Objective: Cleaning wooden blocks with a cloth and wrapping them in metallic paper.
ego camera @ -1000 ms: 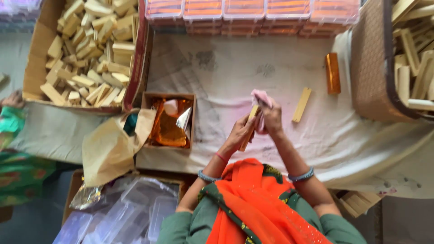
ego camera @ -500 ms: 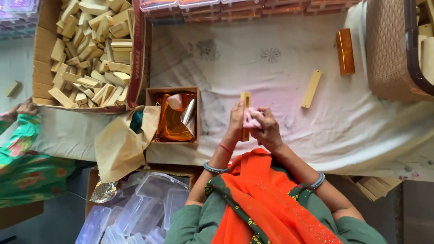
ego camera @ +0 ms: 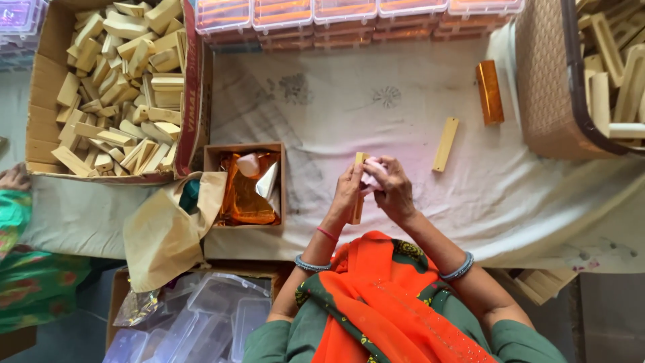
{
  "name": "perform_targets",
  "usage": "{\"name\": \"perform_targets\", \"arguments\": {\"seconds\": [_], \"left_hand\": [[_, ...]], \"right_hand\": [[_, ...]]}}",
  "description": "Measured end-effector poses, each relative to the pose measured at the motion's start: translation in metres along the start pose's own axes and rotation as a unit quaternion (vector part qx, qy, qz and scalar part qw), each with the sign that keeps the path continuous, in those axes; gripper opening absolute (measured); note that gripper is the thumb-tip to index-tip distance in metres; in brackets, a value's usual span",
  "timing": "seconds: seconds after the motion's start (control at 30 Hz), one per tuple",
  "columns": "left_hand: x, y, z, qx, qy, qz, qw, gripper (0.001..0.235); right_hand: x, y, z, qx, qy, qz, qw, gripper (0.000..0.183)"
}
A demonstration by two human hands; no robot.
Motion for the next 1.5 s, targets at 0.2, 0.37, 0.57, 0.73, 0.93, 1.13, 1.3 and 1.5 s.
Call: {"name": "perform_targets", "arguments": {"seconds": [0.2, 0.37, 0.57, 0.73, 0.93, 1.13, 1.3, 1.5], "left_hand": [[-0.01, 0.054, -0.019, -0.028, 0.062, 0.095, 0.993, 0.037], [0.017, 0.058, 0.01, -0.137, 0.143, 0.083, 0.977, 0.032], [0.039, 0.029, 0.05, -0.1, 0.2, -0.076, 0.972, 0.033], [0.008, 0.024, 0.039, -0.123, 0.125, -0.113, 0.978, 0.038], [-0.016, 0.024, 0.024, -0.082, 0.026, -0.12, 0.989, 0.044], [-0.021, 0.044, 0.022, -0.125, 0.022, -0.062, 0.99, 0.043], [0.026, 0.03, 0.065, -0.108, 0.149, -0.149, 0.972, 0.035], [-0.003, 0.06, 0.037, -0.027, 0.12, -0.152, 0.981, 0.043]], "right_hand": [[-0.005, -0.015, -0.021, -0.031, -0.072, 0.073, 0.994, 0.063], [-0.013, -0.011, -0.056, -0.11, -0.167, 0.126, 0.972, 0.061], [-0.003, -0.042, -0.029, -0.173, -0.087, 0.232, 0.953, 0.053], [-0.006, -0.056, 0.008, -0.022, -0.028, 0.121, 0.992, 0.053], [-0.026, -0.027, 0.057, -0.042, 0.004, 0.133, 0.99, 0.05], [-0.032, -0.008, 0.038, -0.086, 0.062, 0.11, 0.988, 0.045], [-0.02, -0.064, -0.017, -0.118, -0.029, 0.195, 0.973, 0.049], [-0.004, -0.058, -0.003, -0.024, 0.011, 0.133, 0.991, 0.06]]}}
Point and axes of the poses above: each hand's wrist, its own z-axis towards the middle knuckle, its own x-axis out of the back of the hand, y = z × x, the point moved 6 cm from there along z, towards the middle knuckle, and after that the axes turned 14 degrees about y, right-handed, at the moved point
